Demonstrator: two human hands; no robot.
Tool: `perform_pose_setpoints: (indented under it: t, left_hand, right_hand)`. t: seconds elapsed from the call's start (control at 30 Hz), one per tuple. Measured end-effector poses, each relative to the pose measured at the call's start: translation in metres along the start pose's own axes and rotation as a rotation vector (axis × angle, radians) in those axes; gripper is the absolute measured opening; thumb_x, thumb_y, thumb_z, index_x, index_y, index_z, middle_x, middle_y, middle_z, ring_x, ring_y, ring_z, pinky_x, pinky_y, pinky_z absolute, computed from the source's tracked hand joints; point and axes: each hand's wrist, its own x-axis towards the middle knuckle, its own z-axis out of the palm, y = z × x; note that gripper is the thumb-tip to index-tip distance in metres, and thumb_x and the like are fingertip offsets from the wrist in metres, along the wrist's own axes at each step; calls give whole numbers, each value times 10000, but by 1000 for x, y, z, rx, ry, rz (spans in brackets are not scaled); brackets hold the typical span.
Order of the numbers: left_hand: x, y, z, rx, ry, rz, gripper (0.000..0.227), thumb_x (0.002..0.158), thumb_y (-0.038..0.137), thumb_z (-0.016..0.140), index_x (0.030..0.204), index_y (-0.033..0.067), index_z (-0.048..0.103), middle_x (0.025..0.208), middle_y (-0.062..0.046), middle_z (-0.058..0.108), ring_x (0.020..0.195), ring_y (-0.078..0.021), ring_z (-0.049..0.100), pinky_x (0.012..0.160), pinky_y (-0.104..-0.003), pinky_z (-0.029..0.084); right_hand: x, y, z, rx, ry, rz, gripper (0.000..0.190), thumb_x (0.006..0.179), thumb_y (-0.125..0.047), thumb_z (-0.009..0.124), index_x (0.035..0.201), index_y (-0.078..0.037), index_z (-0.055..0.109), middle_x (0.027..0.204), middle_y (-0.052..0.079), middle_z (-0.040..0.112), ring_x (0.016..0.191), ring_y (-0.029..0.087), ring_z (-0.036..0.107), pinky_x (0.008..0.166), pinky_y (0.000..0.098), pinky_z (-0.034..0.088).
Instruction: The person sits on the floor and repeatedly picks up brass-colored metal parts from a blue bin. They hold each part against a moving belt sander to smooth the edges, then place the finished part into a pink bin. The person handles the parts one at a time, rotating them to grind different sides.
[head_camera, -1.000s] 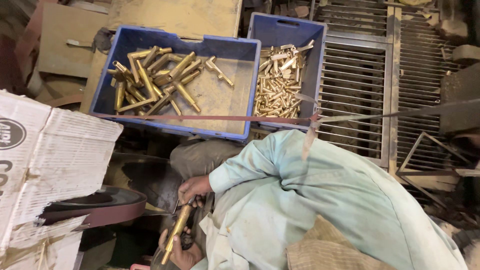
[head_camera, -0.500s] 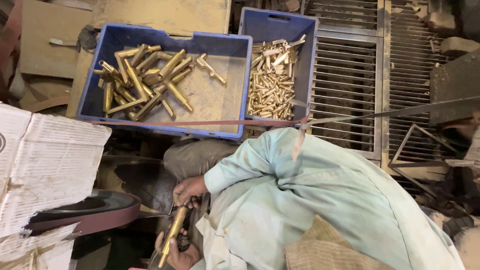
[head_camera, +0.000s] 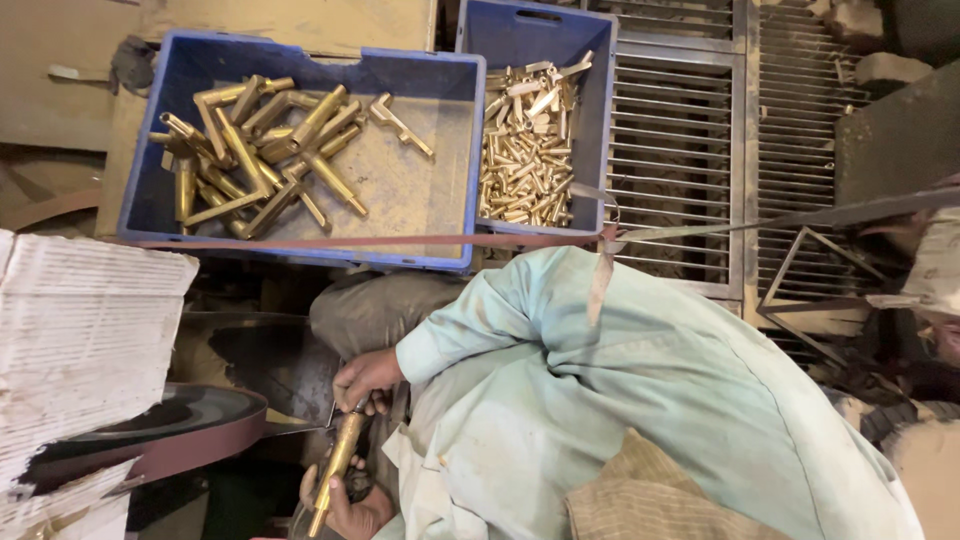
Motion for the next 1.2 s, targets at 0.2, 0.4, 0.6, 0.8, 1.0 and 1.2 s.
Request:
perform_pose_setpoints:
  t: [0.2, 0.4, 0.6, 0.8, 1.0, 1.2]
  left_hand:
    - [2, -10, -9, -66, -15, 30, 466, 1013, 102, 664, 1423, -29, 486, 1229, -309, 626, 919, -334, 648, 806, -385, 571]
    - [3, -11, -14, -70, -36, 34, 471, 1011, 103, 671, 1429, -9, 485, 1216, -312, 625, 902, -334, 651, 798, -383, 573]
    - [-2, 2, 0, -62, -20, -7, 433, 1031, 133, 680, 1405, 12, 498, 1234, -246, 621, 1016, -314, 639, 881, -379, 570]
    - [-5, 11, 14, -68, 1, -22, 448, 1008, 147, 689, 1395, 28, 496, 1239, -230, 623, 1044, -298, 647, 893, -360, 569]
    - [2, 1, 2, -45, -2, -16, 443, 1014, 156, 691, 1393, 27, 501, 1222, -236, 627, 974, -301, 648, 855, -358, 568]
    - [-4, 6, 8, -84, -21, -8, 430, 1033, 146, 682, 1404, 25, 502, 1225, -247, 625, 1015, -302, 642, 898, -363, 568]
  right_hand:
    - [-8, -8, 3, -34, 15, 38, 189, 908, -230, 675, 1005, -67, 687, 819, 109, 681, 585, 186, 664, 491, 304, 546]
    - [-5, -6, 3, -16, -4, -14, 172, 921, -209, 686, 1003, -59, 692, 856, 83, 677, 640, 168, 686, 524, 320, 572]
    - [-5, -8, 5, -59, 27, 27, 178, 915, -229, 683, 1001, -74, 695, 840, 90, 687, 615, 172, 678, 503, 315, 557]
    - [-5, -9, 4, -60, 22, 17, 182, 905, -225, 687, 1007, -73, 690, 846, 65, 690, 640, 158, 682, 516, 315, 560]
    - [-6, -14, 6, -55, 24, 52, 186, 900, -229, 692, 1004, -75, 684, 813, 72, 677, 618, 162, 666, 504, 320, 549]
    - [-12, -21, 9, -65, 27, 57, 184, 904, -230, 685, 995, -70, 680, 808, 72, 676, 614, 157, 664, 508, 324, 553]
